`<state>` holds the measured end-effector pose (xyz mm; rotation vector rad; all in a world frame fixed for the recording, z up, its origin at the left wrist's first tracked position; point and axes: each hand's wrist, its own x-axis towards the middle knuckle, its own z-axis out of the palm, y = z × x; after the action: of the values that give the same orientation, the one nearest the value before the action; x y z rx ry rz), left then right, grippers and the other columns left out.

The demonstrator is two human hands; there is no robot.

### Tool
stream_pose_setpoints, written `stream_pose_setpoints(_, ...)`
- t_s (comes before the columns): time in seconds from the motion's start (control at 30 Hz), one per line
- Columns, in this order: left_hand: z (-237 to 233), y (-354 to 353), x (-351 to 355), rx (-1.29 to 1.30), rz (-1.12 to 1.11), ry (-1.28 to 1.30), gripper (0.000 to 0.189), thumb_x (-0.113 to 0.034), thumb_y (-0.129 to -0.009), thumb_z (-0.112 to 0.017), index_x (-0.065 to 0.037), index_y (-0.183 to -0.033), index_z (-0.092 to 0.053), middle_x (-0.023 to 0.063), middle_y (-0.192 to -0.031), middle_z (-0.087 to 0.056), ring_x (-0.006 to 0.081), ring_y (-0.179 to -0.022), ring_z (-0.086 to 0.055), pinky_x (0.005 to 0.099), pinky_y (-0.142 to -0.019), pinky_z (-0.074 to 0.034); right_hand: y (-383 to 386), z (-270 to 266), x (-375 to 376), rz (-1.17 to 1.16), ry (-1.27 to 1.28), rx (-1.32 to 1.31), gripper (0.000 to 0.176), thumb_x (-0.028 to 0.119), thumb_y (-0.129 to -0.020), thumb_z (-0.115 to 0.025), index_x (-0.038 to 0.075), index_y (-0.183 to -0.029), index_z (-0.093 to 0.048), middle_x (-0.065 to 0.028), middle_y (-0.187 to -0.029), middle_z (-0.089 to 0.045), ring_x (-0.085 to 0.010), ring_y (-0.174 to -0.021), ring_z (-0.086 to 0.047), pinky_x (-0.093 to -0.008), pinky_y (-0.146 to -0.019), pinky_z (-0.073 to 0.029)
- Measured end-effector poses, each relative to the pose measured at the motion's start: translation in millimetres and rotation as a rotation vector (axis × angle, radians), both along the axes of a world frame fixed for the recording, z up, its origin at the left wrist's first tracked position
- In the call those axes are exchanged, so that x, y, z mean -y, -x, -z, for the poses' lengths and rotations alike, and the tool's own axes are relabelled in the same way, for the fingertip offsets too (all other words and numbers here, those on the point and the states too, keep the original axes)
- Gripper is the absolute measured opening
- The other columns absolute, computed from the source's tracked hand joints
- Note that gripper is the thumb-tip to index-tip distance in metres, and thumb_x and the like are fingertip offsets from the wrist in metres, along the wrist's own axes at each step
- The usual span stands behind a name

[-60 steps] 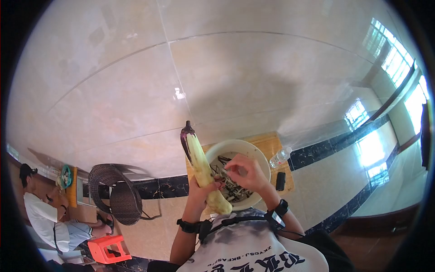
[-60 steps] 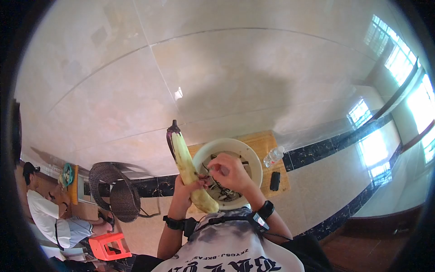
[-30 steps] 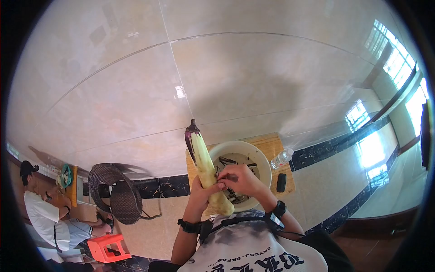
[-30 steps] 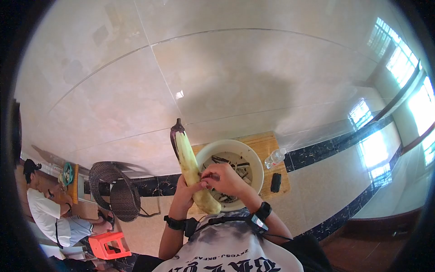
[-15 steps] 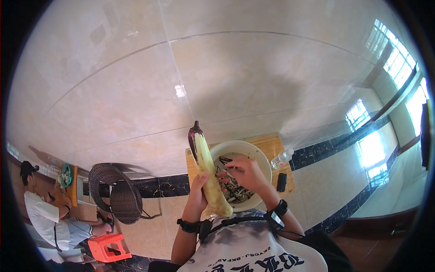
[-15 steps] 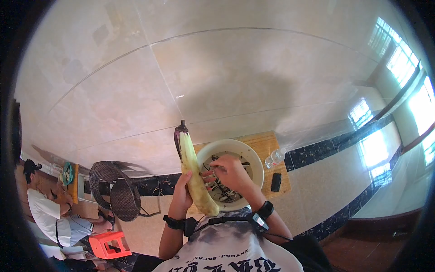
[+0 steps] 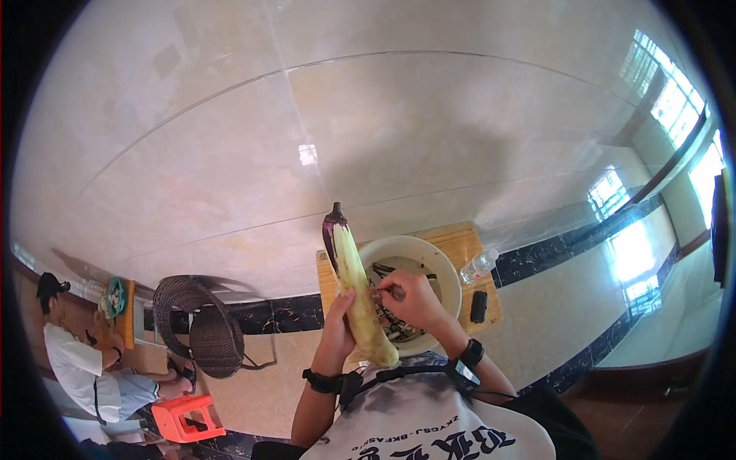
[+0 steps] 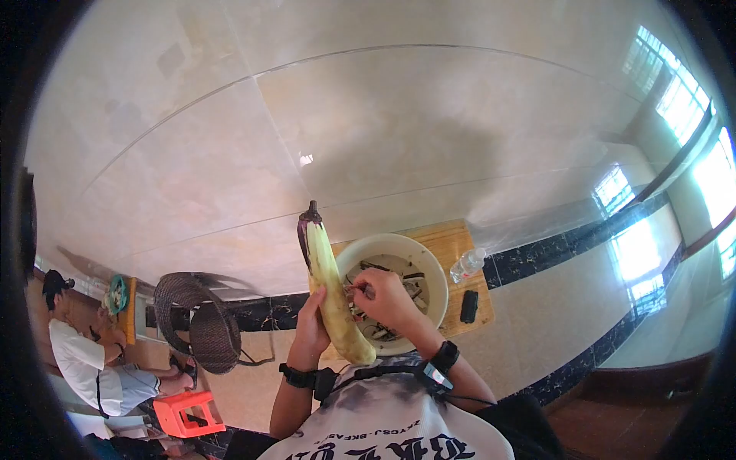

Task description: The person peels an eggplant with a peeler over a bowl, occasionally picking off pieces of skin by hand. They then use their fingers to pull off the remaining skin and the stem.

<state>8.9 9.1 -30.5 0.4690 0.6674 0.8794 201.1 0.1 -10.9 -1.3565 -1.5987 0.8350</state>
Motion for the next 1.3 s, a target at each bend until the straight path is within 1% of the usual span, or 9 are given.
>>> stream_pose_setpoints(0.23,11,0,-3,0.083,0.001,0.033,0.056,-0.045,-0.105,-0.048,0.0,-0.138,-0.051,0.0191,-0.125,-0.063,0.0324,-0.117,-0.063,0.055,-0.088,-0.059,-7,-2,8,-0.203,-0.064,-0.061,0.016,0.003,-0.083,-0.07,-0.001,-0.098,-0.073,-0.0146,-0.09,-0.072,-0.0246,-0.082,-0.073,-0.0344,-0.074,-0.056)
stream_pose_setpoints(0.33,14,-2,-3,0.078,-0.024,0.032,0.057,-0.045,-0.104,-0.048,0.001,-0.137,-0.051,0.0196,-0.124,-0.063,0.0332,-0.117,-0.063,0.0553,-0.088,-0.059,0,5,12,-0.123,0.07,-0.12,0.018,0.003,-0.083,-0.07,-0.001,-0.1,-0.073,-0.0146,-0.092,-0.073,-0.0261,-0.084,-0.073,-0.0356,-0.076,-0.057)
stream_pose_setpoints(0.43,2,-2,0,0.085,-0.008,0.027,0.057,-0.045,-0.104,-0.049,0.001,-0.137,-0.051,0.019,-0.123,-0.063,0.0335,-0.116,-0.063,0.0565,-0.088,-0.059,-4,5,8,-0.009,0.023,-0.031,0.02,0.002,-0.083,-0.069,-0.001,-0.102,-0.073,-0.0155,-0.094,-0.073,-0.0265,-0.086,-0.074,-0.0356,-0.077,-0.057)
stream_pose_setpoints(0.53,5,0,2,0.043,-0.018,0.027,0.056,-0.044,-0.103,-0.05,0.001,-0.136,-0.051,0.0183,-0.121,-0.063,0.0335,-0.116,-0.063,0.0576,-0.086,-0.059,-16,10,3,0.047,-0.035,0.077,0.018,0.003,-0.083,-0.065,0.0,-0.098,-0.074,-0.0208,-0.09,-0.073,-0.0356,-0.086,-0.073,-0.0426,-0.076,-0.057)
stream_pose_setpoints(0.63,13,6,0,-0.022,-0.019,0.01,0.055,-0.043,-0.103,-0.052,0.002,-0.135,-0.051,0.0183,-0.118,-0.064,0.0333,-0.115,-0.064,0.0568,-0.085,-0.06,-30,31,2,0.045,0.095,0.195,0.022,0.002,-0.086,-0.066,-0.001,-0.107,-0.073,-0.018,-0.092,-0.074,-0.0272,-0.084,-0.074,-0.0362,-0.074,-0.057)
stream_pose_setpoints(0.73,15,13,-2,-0.127,-0.001,-0.077,0.054,-0.042,-0.102,-0.054,0.002,-0.134,-0.052,0.0188,-0.115,-0.065,0.0332,-0.114,-0.065,0.0533,-0.084,-0.06,-34,26,2,0.076,0.284,0.164,0.019,0.003,-0.086,-0.066,-0.001,-0.103,-0.074,-0.0171,-0.092,-0.074,-0.0283,-0.081,-0.074,-0.0367,-0.073,-0.057)
stream_pose_setpoints(0.93,16,16,-7,-0.138,0.098,-0.139,0.057,-0.042,-0.102,-0.054,0.003,-0.138,-0.05,0.0247,-0.125,-0.064,0.0352,-0.117,-0.064,0.049,-0.085,-0.06,-37,48,-1,0.104,0.006,0.178,0.01,0.002,-0.084,-0.07,0.0,-0.093,-0.075,-0.0144,-0.08,-0.073,-0.027,-0.074,-0.074,-0.0341,-0.069,-0.057)
stream_pose_setpoints(1.2,20,10,-5,0.009,0.183,0.002,0.066,-0.044,-0.102,-0.05,0.004,-0.147,-0.041,0.0283,-0.142,-0.055,0.0384,-0.133,-0.053,0.0567,-0.097,-0.055,-38,45,-1,0.109,0.136,0.118,0.015,0.002,-0.081,-0.074,0.001,-0.096,-0.076,-0.0132,-0.081,-0.074,-0.0222,-0.072,-0.072,-0.0332,-0.068,-0.057)
stream_pose_setpoints(1.3,17,8,-6,0.083,0.162,0.059,0.057,-0.038,-0.102,-0.056,0.001,-0.142,-0.046,0.0245,-0.134,-0.06,0.0333,-0.123,-0.06,0.0576,-0.092,-0.058,-37,47,0,0.055,0.091,0.095,0.017,0.005,-0.08,-0.078,0.0,-0.096,-0.076,-0.0129,-0.08,-0.074,-0.0217,-0.072,-0.072,-0.0325,-0.068,-0.056)
